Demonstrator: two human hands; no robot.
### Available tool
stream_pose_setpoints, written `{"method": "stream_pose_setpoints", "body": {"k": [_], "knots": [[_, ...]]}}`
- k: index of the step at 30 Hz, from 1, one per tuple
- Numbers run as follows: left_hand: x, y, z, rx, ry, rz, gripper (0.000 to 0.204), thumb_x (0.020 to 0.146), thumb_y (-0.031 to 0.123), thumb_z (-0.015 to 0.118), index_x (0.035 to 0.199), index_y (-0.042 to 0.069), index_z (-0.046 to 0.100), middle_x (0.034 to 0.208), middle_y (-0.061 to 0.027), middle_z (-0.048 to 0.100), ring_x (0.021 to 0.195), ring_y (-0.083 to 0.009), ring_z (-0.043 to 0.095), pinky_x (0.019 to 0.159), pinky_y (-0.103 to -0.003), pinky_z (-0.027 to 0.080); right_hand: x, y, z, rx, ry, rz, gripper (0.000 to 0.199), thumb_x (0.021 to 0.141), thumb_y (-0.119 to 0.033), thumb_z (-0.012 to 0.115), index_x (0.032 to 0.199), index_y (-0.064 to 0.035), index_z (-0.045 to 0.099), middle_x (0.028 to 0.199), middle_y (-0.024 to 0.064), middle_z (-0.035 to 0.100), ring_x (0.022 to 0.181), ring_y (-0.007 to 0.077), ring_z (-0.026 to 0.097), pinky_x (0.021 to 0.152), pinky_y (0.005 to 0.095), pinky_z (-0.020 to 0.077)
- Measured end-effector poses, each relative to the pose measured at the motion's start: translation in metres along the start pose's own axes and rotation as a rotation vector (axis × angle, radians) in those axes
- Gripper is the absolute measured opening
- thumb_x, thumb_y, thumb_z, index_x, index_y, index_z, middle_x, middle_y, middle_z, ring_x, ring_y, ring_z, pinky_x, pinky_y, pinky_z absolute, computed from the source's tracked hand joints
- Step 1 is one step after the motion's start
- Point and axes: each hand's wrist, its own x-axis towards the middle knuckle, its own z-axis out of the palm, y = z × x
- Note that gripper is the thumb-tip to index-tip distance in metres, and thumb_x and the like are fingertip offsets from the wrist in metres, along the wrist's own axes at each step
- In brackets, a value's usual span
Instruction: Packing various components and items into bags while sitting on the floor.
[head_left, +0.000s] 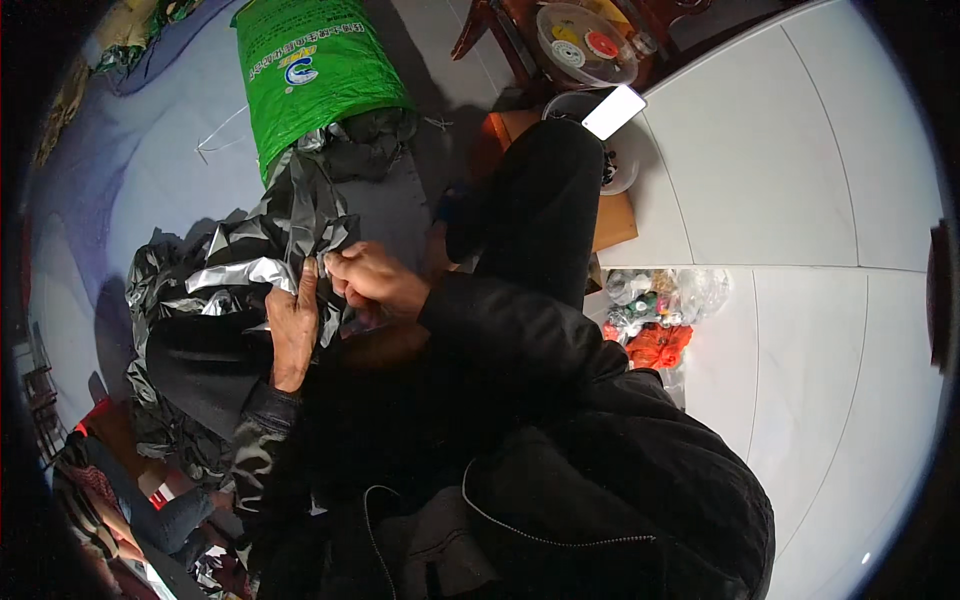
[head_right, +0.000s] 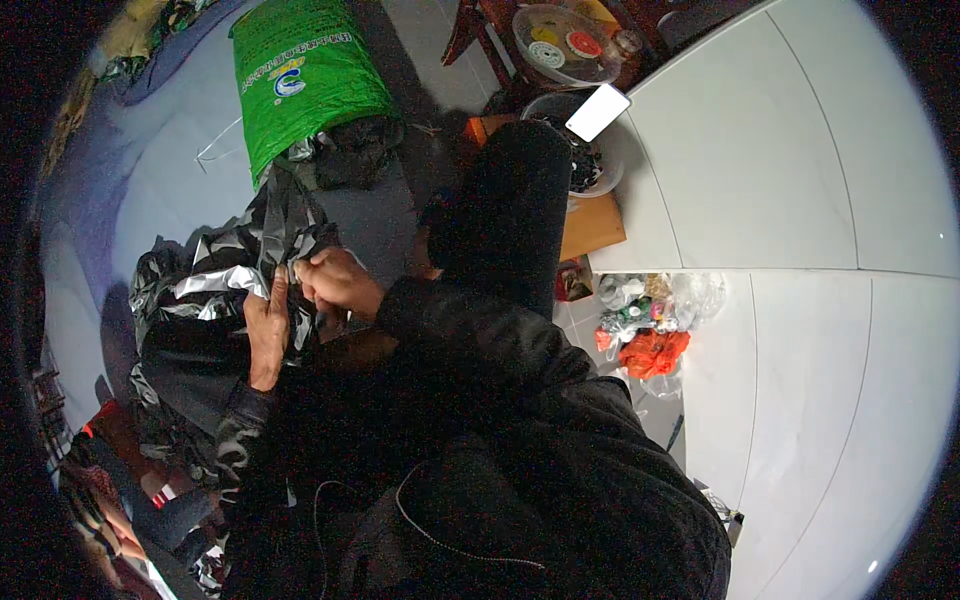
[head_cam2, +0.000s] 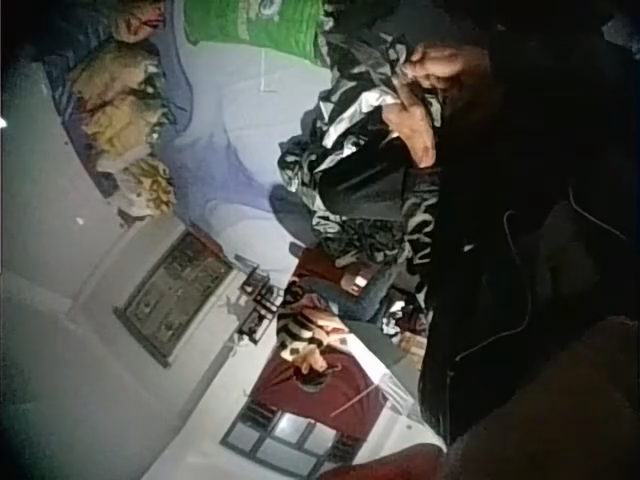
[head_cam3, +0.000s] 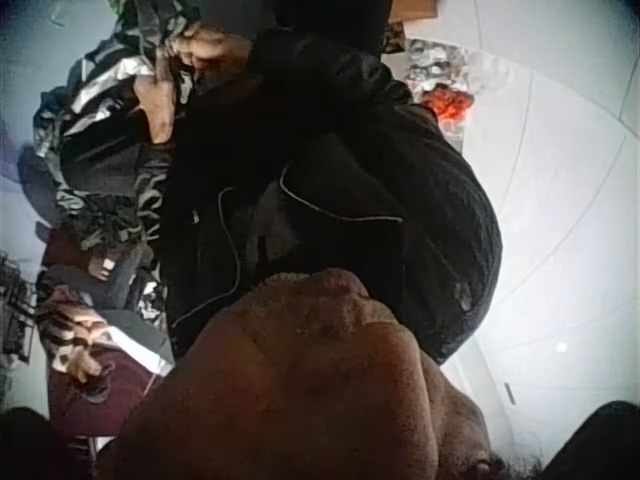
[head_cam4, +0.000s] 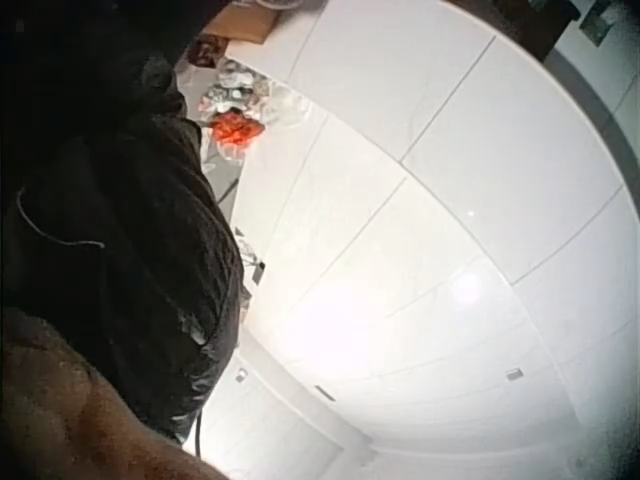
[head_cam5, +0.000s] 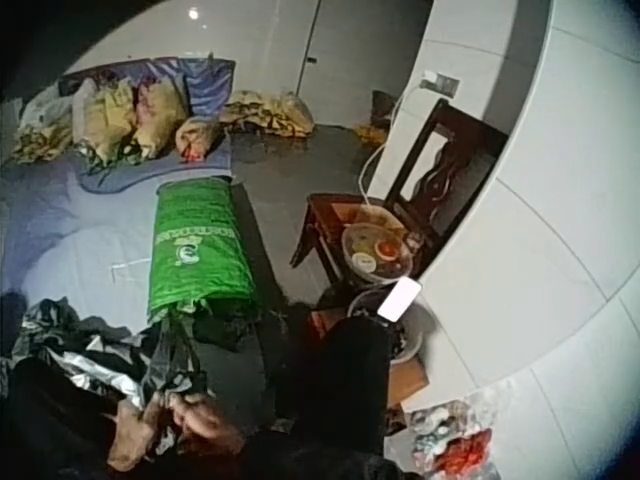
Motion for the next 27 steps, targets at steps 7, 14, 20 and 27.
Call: {"method": "stream_pose_setpoints", "body": {"k": [7, 14, 20, 27], "knots": [[0.001, 0.008, 0.003, -0.147, 0.064, 0.113, 0.037, 0.100, 0.030, 0.056, 0.098, -0.006, 0.061, 0.069, -0.0031, 0.050, 0.067, -0.0107, 0.042, 0.059, -0.031, 0.038, -0.001, 0.012, 0.009, -0.682, 0.423, -0.642, 0.020, 0.092, -0.024, 0.056, 0.088, -0.0040, 0.060, 0.068, 0.0159, 0.059, 0.062, 0.0349, 0.061, 0.054, 0.0466, 0.0454], [0.001, 0.006, -0.003, -0.122, 0.080, 0.071, 0.037, 0.100, 0.030, 0.056, 0.096, -0.006, 0.061, 0.068, -0.0033, 0.051, 0.066, -0.0113, 0.042, 0.057, -0.032, 0.037, -0.009, -0.003, 0.001, -0.648, 0.247, -0.631, 0.018, 0.092, -0.019, 0.055, 0.084, -0.0047, 0.061, 0.073, 0.0189, 0.062, 0.062, 0.0393, 0.061, 0.056, 0.0504, 0.0459], [0.000, 0.003, 0.001, -0.054, 0.069, 0.082, 0.035, 0.100, 0.029, 0.056, 0.095, -0.006, 0.060, 0.066, -0.0070, 0.050, 0.065, -0.0130, 0.041, 0.057, -0.034, 0.037, 0.002, 0.009, 0.007, -0.638, 0.253, -0.637, 0.022, 0.092, -0.022, 0.055, 0.082, -0.0019, 0.056, 0.072, 0.0202, 0.061, 0.061, 0.0392, 0.059, 0.055, 0.0498, 0.0456], [0.001, 0.005, 0.002, -0.076, 0.117, 0.160, 0.035, 0.099, 0.027, 0.056, 0.091, -0.007, 0.059, 0.063, -0.0079, 0.049, 0.061, -0.0140, 0.041, 0.054, -0.035, 0.036, 0.001, 0.008, 0.009, 0.012, 0.120, -0.113, 0.022, 0.091, -0.022, 0.056, 0.084, -0.0014, 0.055, 0.073, 0.0201, 0.060, 0.063, 0.0415, 0.059, 0.057, 0.0507, 0.0453]]}}
